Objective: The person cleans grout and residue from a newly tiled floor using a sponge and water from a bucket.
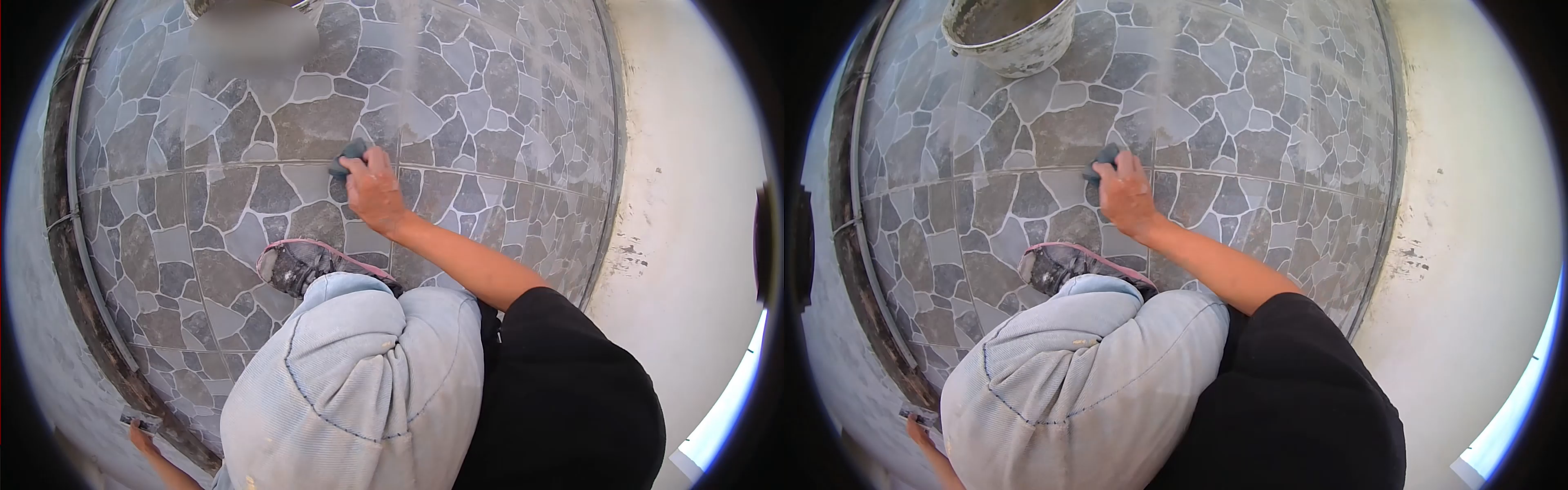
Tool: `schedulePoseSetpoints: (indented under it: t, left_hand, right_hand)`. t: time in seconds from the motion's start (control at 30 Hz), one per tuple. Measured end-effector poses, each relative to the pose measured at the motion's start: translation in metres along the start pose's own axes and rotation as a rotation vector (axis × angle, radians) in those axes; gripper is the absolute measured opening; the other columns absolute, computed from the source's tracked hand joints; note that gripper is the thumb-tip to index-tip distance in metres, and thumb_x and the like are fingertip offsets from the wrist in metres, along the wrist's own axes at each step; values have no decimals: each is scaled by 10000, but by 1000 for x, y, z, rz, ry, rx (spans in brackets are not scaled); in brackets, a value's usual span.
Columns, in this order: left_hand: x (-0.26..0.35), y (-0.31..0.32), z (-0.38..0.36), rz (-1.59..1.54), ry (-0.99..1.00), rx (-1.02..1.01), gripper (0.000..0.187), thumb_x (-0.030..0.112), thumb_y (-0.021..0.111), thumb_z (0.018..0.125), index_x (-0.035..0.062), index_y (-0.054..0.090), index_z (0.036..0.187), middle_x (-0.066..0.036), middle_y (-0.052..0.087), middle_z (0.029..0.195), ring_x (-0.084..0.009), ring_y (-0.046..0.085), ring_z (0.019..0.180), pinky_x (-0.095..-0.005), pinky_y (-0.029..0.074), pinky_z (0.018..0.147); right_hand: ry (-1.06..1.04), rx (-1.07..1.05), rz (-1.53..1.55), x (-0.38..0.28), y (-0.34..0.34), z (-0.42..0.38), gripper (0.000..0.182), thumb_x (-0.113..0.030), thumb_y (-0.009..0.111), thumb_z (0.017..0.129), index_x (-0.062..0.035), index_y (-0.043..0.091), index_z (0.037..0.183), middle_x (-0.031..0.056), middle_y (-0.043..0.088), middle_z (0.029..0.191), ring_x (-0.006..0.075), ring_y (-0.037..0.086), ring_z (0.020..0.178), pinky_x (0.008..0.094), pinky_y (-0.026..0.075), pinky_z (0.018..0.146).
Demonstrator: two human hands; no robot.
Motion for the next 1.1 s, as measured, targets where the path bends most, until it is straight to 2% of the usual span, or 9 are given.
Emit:
schedulePoseSetpoints:
  t: [0.1,0.2,0.3,0.37,0.57,0.63,0.8,0.9,1.1]
  left_hand:
    - [81,29,28,360,370,-85,261,263,633,874,13,672,941,-84,624,882,-213,610,780,-385,501,718]
    - [109,37,17,-4,274,-49,304,269,617,877,-29,675,885,-113,628,852,-228,606,781,-410,487,730]
    - [63,16,18,154,267,60,354,270,609,863,-79,670,877,-135,638,854,-256,613,802,-428,483,731]
    - [37,6,-4,573,302,-81,396,269,607,838,-114,667,921,-154,656,889,-286,621,796,-443,491,709]
    - [-27,-20,-41,164,4,-17,330,243,615,814,-58,696,921,-110,651,885,-250,618,769,-425,494,646]
    - [-27,-28,-37,77,0,17,315,234,613,818,-49,700,925,-91,645,872,-236,614,780,-402,495,657]
    - [25,-8,8,369,323,-6,259,257,606,903,13,692,905,-43,640,864,-177,633,787,-353,494,698]
    - [37,2,2,106,162,-133,259,247,613,892,6,692,947,-56,649,884,-177,638,798,-355,504,711]
    - [-91,-59,-58,-76,-81,97,179,229,614,838,53,645,840,-20,563,771,-176,572,663,-351,468,618]
  right_hand:
    - [-192,-114,59,-65,47,46,313,-24,670,796,-74,695,1104,178,545,1029,372,578,951,458,485,826]
    - [-190,-131,36,-37,8,31,272,-44,636,798,-87,696,1060,195,552,1034,376,583,951,463,481,811]
    - [8,-64,-213,65,-70,-39,307,-35,661,774,-92,680,1075,176,554,1016,361,584,957,473,482,812]
    - [247,-29,-369,157,-134,-97,306,-25,642,814,-82,640,1115,192,548,1036,385,581,969,474,492,840]
    - [1316,230,-627,293,-222,-182,372,-123,608,927,7,489,1255,267,540,1193,439,582,1098,511,476,911]
    - [1025,255,-461,231,-152,-156,417,-157,624,913,53,469,1238,272,539,1204,437,575,1110,512,463,945]
    - [36,-426,138,-34,0,-27,331,-106,684,870,-64,586,1184,207,560,1185,401,581,1096,491,470,941]
    - [-307,-342,87,-54,5,15,278,-30,667,810,-95,656,1081,179,593,1151,377,588,1087,483,489,901]
    - [62,-253,-343,184,-171,-47,233,119,541,770,-14,635,938,184,603,1020,405,604,962,454,501,838]
Point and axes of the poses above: each hand's wrist, its own z-axis towards the middle knuckle, its own y-axis out of the palm, x = y × z, the point moved 5 cm from there along z, towards the middle knuckle
